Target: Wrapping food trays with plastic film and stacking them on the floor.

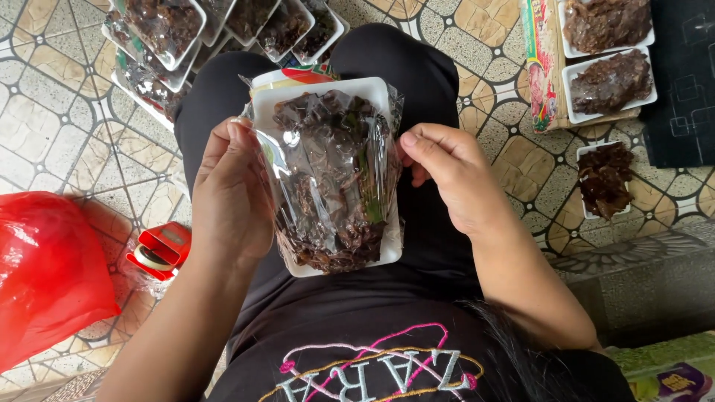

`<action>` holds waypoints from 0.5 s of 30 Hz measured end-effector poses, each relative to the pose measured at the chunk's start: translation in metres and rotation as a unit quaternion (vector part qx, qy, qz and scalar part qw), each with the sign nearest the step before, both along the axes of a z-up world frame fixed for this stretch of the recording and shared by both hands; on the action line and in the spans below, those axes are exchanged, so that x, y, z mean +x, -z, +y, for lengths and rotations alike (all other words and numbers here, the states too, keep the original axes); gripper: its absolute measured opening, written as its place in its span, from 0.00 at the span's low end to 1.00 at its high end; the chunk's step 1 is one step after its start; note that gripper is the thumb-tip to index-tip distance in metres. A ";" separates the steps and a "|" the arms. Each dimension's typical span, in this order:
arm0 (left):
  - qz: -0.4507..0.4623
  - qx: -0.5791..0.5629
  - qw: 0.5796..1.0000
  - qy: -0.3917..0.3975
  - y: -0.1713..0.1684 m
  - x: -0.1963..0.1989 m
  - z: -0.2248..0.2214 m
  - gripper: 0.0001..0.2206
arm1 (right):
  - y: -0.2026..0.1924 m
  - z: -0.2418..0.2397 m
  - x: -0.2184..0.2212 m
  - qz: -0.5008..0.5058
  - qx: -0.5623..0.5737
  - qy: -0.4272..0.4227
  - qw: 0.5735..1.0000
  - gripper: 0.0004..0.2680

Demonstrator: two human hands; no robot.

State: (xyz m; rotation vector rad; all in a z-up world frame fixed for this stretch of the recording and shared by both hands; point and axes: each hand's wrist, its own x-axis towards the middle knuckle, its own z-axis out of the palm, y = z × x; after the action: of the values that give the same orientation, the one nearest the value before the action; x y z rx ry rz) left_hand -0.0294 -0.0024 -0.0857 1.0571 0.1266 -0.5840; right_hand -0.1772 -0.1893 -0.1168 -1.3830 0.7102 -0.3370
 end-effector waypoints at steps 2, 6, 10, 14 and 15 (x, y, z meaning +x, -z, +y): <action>-0.001 0.003 1.000 0.000 0.003 0.001 0.001 0.06 | -0.005 0.001 0.004 -0.007 0.026 0.001 1.000 0.07; -0.002 0.006 1.000 0.001 0.004 0.003 0.002 0.06 | -0.007 0.000 0.010 -0.025 0.103 0.001 0.994 0.05; 0.013 -0.001 1.000 -0.006 0.002 0.005 0.003 0.06 | -0.007 0.002 0.010 -0.049 0.176 0.007 0.983 0.04; 0.023 -0.010 0.999 0.019 0.010 0.015 0.011 0.06 | 0.000 -0.001 0.003 -0.098 0.263 0.077 0.957 0.03; 0.027 -0.015 0.999 0.023 0.006 0.015 0.011 0.06 | 0.001 -0.002 0.000 -0.110 0.295 0.087 0.945 0.03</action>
State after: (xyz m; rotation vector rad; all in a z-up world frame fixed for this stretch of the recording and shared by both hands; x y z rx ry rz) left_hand -0.0147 0.0084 -0.0913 1.0175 0.1400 -0.6535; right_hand -0.1772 -0.1916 -0.1179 -0.7035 0.6752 -0.3731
